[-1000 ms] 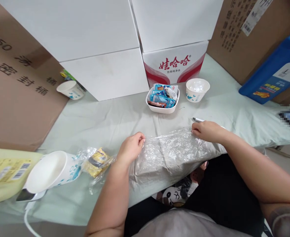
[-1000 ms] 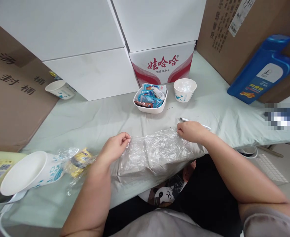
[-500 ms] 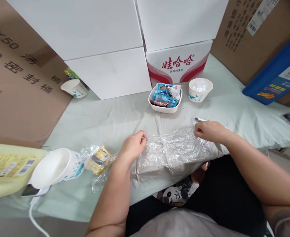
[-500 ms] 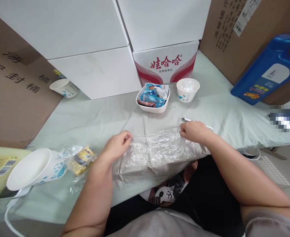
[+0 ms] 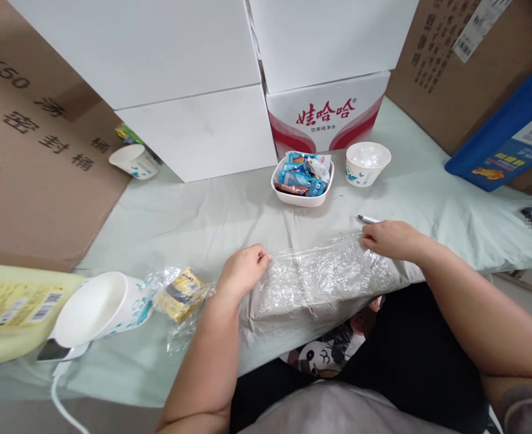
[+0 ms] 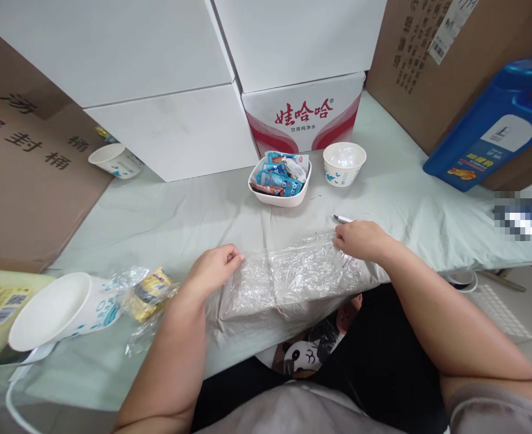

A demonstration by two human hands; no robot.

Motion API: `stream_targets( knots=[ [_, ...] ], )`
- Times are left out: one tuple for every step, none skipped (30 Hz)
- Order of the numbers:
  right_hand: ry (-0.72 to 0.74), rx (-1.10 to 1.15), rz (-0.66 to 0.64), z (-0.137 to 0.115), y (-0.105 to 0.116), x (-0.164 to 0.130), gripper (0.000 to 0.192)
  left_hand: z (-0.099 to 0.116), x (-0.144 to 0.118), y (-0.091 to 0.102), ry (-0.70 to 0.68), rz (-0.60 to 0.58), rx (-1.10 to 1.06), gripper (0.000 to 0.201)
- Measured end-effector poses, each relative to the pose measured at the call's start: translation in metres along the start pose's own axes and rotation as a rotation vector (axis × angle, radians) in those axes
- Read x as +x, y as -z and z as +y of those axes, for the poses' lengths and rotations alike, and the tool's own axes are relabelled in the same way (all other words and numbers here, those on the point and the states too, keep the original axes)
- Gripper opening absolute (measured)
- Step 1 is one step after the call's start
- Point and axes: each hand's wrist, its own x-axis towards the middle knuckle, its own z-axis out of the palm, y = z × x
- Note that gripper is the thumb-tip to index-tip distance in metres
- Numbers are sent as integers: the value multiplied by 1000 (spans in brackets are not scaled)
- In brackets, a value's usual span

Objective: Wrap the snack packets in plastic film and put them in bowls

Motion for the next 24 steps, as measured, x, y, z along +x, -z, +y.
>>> stream_targets(
  knots=[
    [-6, 0, 4, 0, -1, 0, 27, 1, 0, -1, 7, -5, 19, 21],
    [-13, 3, 9, 0, -1, 1, 26, 3, 0, -2, 14, -10, 29, 20],
    [-21, 9, 17, 0, -2, 1, 23, 3, 0, -3, 22, -12, 33, 20],
    [-30, 20, 37, -1, -3, 2, 21, 4, 0, -4, 33, -8, 31, 20],
    [-41, 34, 71, -1, -5, 3, 19, 4, 0, -5, 43, 10, 23, 18],
    [-51, 51, 113, -1, -6, 3, 20, 3, 1, -7, 50, 45, 12, 14],
    [-54, 70, 155, -1, -7, 4, 24, 3, 1, -9, 48, 88, -3, 11],
    [-49, 87, 186, -1, -8, 5, 29, 2, 2, -11, 39, 130, -18, 11],
    [-41, 103, 198, -1, -9, 6, 32, 2, 2, -12, 22, 159, -32, 12],
    [-28, 117, 188, -1, -10, 7, 30, 1, 3, -13, 1, 168, -44, 11],
    [-14, 128, 166, 0, -10, 8, 25, 0, 4, -14, -21, 165, -54, 8],
    [-5, 139, 144, 0, -10, 8, 19, -1, 5, -15, -42, 158, -63, 6],
    [-1, 148, 130, 0, -9, 9, 14, -2, 6, -15, -59, 161, -71, 7],
    [-1, 155, 130, 0, -9, 10, 12, -3, 7, -16, -71, 177, -80, 8],
    [-3, 160, 141, 0, -9, 10, 12, -4, 9, -16, -75, 199, -90, 8],
    [-12, 162, 162, 0, -9, 11, 13, -5, 10, -16, -70, 221, -99, 8],
    [-26, 163, 186, 0, -9, 12, 15, -5, 12, -17, -54, 237, -106, 8],
    [-42, 162, 209, 0, -10, 13, 17, -5, 13, -17, -32, 247, -110, 9],
    [-62, 159, 234, 0, -10, 14, 19, -5, 14, -18, -11, 262, -112, 8],
    [-79, 153, 266, 0, -11, 15, 21, -4, 14, -18, 6, 292, -111, 7],
    [-89, 144, 310, 0, -11, 16, 24, -3, 13, -18, 17, 344, -108, 8],
    [-88, 135, 365, 0, -11, 16, 26, -2, 11, -18, 23, 417, -104, 12],
    [-76, 129, 430, -2, -11, 14, 28, 0, 9, -17, 23, 503, -103, 16],
    [-48, 132, 502, -4, -11, 12, 30, 2, 5, -15, 14, 589, -104, 19]
  ],
)
